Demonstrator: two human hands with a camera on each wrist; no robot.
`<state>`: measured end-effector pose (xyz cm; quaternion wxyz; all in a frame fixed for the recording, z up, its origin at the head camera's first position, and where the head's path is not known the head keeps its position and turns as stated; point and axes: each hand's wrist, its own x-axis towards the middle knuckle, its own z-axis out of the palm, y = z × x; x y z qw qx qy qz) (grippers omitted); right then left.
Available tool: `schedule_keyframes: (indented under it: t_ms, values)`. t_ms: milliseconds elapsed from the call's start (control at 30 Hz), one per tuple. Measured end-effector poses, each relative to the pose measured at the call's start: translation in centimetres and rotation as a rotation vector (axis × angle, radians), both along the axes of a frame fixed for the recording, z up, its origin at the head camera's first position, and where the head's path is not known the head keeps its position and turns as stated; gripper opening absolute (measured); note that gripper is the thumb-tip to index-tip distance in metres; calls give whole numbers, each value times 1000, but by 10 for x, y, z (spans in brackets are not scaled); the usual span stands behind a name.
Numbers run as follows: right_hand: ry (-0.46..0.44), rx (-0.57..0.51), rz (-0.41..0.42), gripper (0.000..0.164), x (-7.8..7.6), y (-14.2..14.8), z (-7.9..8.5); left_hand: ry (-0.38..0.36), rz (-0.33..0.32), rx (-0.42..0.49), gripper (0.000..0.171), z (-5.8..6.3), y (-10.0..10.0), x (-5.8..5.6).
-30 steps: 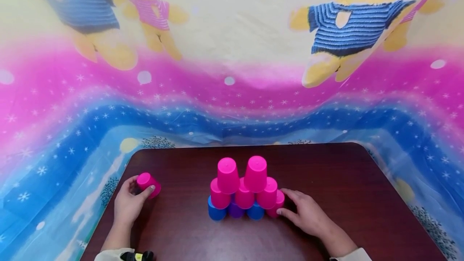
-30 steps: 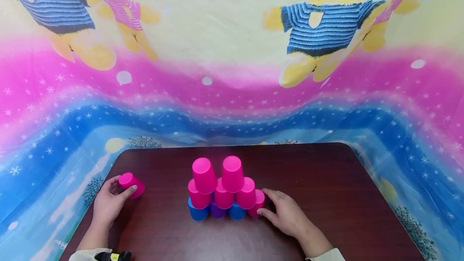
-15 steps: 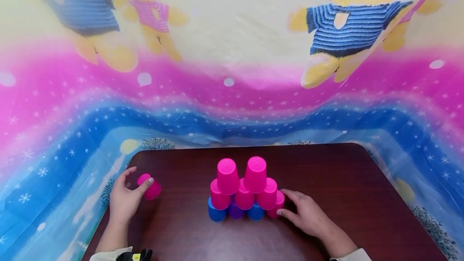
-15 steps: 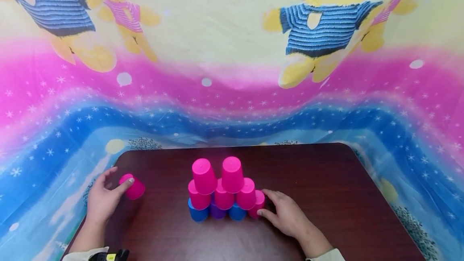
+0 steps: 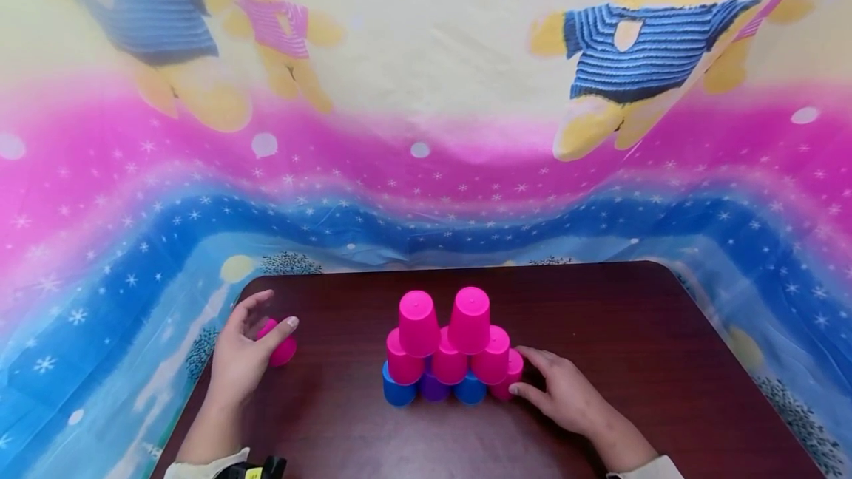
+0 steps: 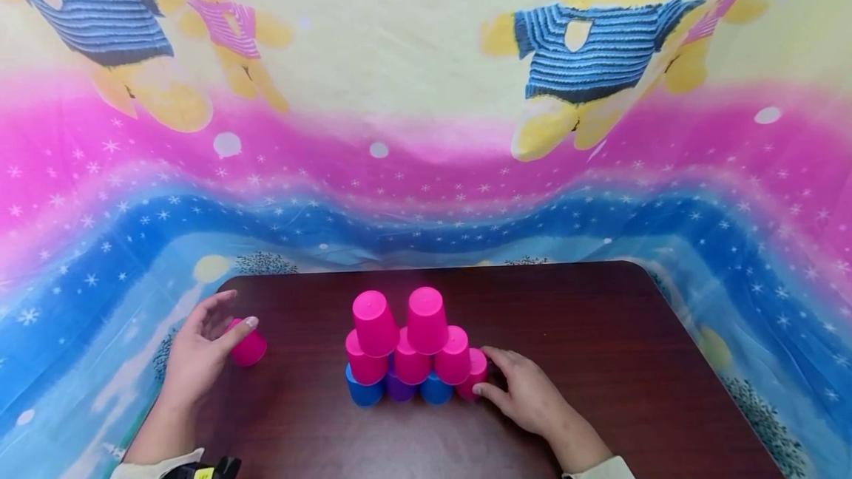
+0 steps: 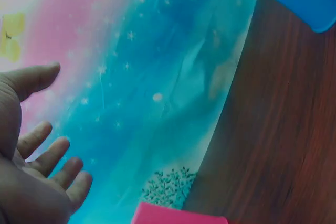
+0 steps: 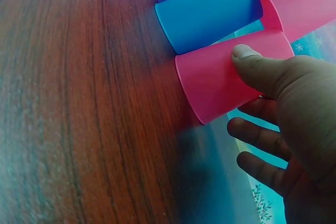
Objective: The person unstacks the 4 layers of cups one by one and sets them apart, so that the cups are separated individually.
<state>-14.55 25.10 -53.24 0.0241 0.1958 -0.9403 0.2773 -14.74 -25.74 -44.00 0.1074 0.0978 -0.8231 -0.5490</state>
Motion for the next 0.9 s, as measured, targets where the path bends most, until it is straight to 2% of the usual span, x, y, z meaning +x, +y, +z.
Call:
schedule_keyframes:
  t_ms: [100,367,533,900]
  values:
    - [9,-1,1,68,0,0,0,31,-43,6,78,1,5,-1]
    - [39,6,16,68,-1,-1,0,132,-107,56,66,6,15,-2]
    - [45,4,19,68,-1,-1,1,184,-173,64,64,10,20,-3]
    - [20,13,18,69,-1,0,0,188,-259,32,66,6,31,-6]
